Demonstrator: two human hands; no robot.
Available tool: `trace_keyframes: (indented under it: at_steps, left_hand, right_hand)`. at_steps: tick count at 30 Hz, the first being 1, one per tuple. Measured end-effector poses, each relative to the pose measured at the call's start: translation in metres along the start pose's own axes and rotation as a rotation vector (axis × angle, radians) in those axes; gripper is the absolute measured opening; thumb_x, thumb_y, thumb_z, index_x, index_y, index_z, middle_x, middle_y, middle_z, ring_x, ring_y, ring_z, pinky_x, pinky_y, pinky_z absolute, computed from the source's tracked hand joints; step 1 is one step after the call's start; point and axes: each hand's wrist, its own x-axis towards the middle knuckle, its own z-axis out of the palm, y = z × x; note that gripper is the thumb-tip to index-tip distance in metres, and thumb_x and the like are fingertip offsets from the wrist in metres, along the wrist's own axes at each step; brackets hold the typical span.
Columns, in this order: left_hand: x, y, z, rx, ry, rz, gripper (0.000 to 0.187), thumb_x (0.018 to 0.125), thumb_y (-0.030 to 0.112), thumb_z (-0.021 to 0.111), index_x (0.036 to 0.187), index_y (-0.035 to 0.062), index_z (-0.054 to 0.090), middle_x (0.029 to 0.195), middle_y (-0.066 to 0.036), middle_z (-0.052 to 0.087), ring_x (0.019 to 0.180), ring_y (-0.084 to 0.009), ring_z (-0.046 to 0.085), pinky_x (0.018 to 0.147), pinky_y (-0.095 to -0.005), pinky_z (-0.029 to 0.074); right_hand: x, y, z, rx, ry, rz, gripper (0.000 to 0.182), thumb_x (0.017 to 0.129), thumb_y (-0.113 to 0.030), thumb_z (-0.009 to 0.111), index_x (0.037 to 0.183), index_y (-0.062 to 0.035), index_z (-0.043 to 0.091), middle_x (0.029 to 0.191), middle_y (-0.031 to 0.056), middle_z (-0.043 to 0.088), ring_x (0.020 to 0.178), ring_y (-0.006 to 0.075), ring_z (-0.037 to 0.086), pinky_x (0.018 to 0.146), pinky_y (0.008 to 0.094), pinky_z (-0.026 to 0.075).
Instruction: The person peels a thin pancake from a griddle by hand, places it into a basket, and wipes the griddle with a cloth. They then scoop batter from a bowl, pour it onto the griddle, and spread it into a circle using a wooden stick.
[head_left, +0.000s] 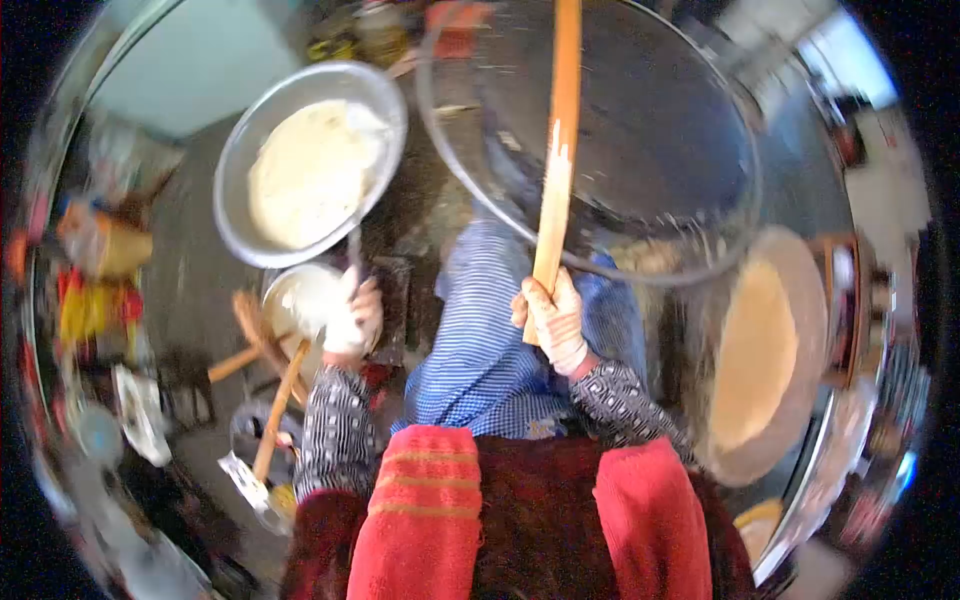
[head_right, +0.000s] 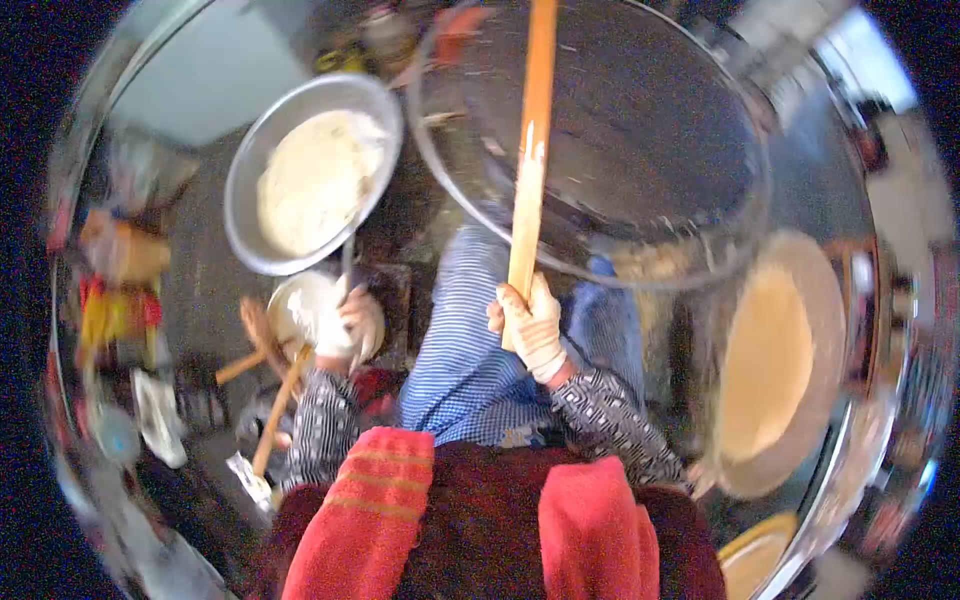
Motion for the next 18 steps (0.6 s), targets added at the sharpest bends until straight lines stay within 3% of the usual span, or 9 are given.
trace_keyframes:
  at_steps: [1, 3, 5, 7, 10, 12, 13, 16, 18]
  left_hand:
    - [-0.015, 0.001, 0.002, 0.109, 0.131, 0.086, 0.034, 0.101, 0.038, 0.04, 0.081, 0.0112, 0.044, 0.063, 0.004, 0.036, 0.05, -0.0054, 0.033, 0.042, -0.0176, 0.027]
    - [-0.037, 0.013, 0.007, 0.708, 0.54, 0.484, 0.027, 0.102, 0.032, 0.042, 0.083, 0.013, 0.047, 0.063, 0.005, 0.036, 0.048, -0.0049, 0.034, 0.039, -0.017, 0.028]
    - [-0.056, 0.036, -0.018, 0.403, 0.508, 0.43, 0.021, 0.101, 0.027, 0.045, 0.084, 0.0149, 0.047, 0.063, 0.005, 0.036, 0.047, -0.0043, 0.035, 0.036, -0.0184, 0.028]
    - [-0.066, 0.053, -0.041, 0.475, 0.431, 0.457, 0.021, 0.1, 0.026, 0.048, 0.083, 0.0138, 0.046, 0.062, 0.004, 0.036, 0.047, -0.0047, 0.035, 0.034, -0.0195, 0.028]
    - [-0.082, 0.046, 0.033, 0.321, 0.402, 0.393, 0.028, 0.099, 0.029, 0.049, 0.083, 0.0062, 0.045, 0.066, 0.002, 0.038, 0.047, -0.0059, 0.035, 0.035, -0.0199, 0.028]
    - [-0.077, 0.031, 0.057, 0.415, 0.397, 0.471, 0.02, 0.099, 0.024, 0.049, 0.09, 0.0063, 0.046, 0.068, 0.001, 0.038, 0.047, -0.0051, 0.032, 0.034, -0.0177, 0.026]
    - [-0.076, 0.021, 0.07, 0.482, 0.395, 0.502, 0.016, 0.1, 0.022, 0.048, 0.092, 0.0077, 0.047, 0.069, 0.002, 0.037, 0.047, -0.0044, 0.031, 0.033, -0.0167, 0.025]
    - [-0.06, -0.005, 0.119, 0.651, 0.285, 0.465, 0.01, 0.1, 0.018, 0.047, 0.106, 0.0098, 0.049, 0.07, 0.002, 0.035, 0.047, -0.0028, 0.03, 0.033, -0.0145, 0.023]
    - [-0.049, -0.032, 0.145, 0.74, 0.22, 0.474, 0.018, 0.1, 0.019, 0.047, 0.116, 0.0106, 0.047, 0.07, 0.003, 0.034, 0.047, -0.0023, 0.029, 0.034, -0.0141, 0.022]
  right_hand:
    - [0.003, 0.002, -0.015, 0.053, 0.013, -0.021, 0.011, 0.094, -0.012, 0.055, 0.096, -0.0042, 0.048, 0.067, 0.008, 0.058, 0.052, 0.0139, 0.057, 0.049, 0.0263, 0.049]
    - [0.013, 0.016, -0.024, 0.055, 0.099, -0.019, 0.012, 0.094, -0.013, 0.055, 0.099, -0.004, 0.049, 0.069, 0.0085, 0.06, 0.052, 0.0134, 0.058, 0.05, 0.0262, 0.05]
    - [0.014, 0.027, -0.05, 0.036, 0.17, -0.069, 0.014, 0.094, -0.015, 0.054, 0.102, -0.0038, 0.049, 0.071, 0.0085, 0.061, 0.053, 0.0133, 0.059, 0.051, 0.026, 0.051]
    - [0.018, 0.039, -0.081, -0.043, 0.272, -0.154, 0.011, 0.095, -0.011, 0.052, 0.102, -0.003, 0.048, 0.074, 0.0062, 0.059, 0.058, 0.0128, 0.059, 0.051, 0.0253, 0.051]
    - [0.036, 0.024, -0.136, -0.213, 0.363, -0.531, 0.009, 0.098, -0.014, 0.048, 0.1, -0.0054, 0.048, 0.074, 0.0063, 0.061, 0.064, 0.0138, 0.062, 0.059, 0.027, 0.053]
    - [0.049, 0.006, -0.169, -0.421, 0.495, -0.413, 0.011, 0.098, -0.016, 0.049, 0.099, -0.0052, 0.048, 0.073, 0.0058, 0.062, 0.062, 0.0131, 0.061, 0.056, 0.0272, 0.05]
    - [0.056, 0.0, -0.186, -0.559, 0.534, -0.482, 0.011, 0.098, -0.016, 0.049, 0.098, -0.0054, 0.049, 0.071, 0.005, 0.06, 0.06, 0.0135, 0.06, 0.053, 0.0286, 0.047]
    - [0.08, 0.018, -0.225, -0.366, 0.544, -0.395, 0.012, 0.096, -0.017, 0.052, 0.096, -0.0053, 0.049, 0.07, 0.0056, 0.058, 0.057, 0.0152, 0.059, 0.052, 0.0309, 0.047]
    - [0.085, 0.038, -0.234, -0.535, 0.583, -0.373, 0.013, 0.092, -0.016, 0.057, 0.095, -0.0058, 0.05, 0.071, 0.0067, 0.057, 0.054, 0.0162, 0.057, 0.049, 0.0309, 0.046]
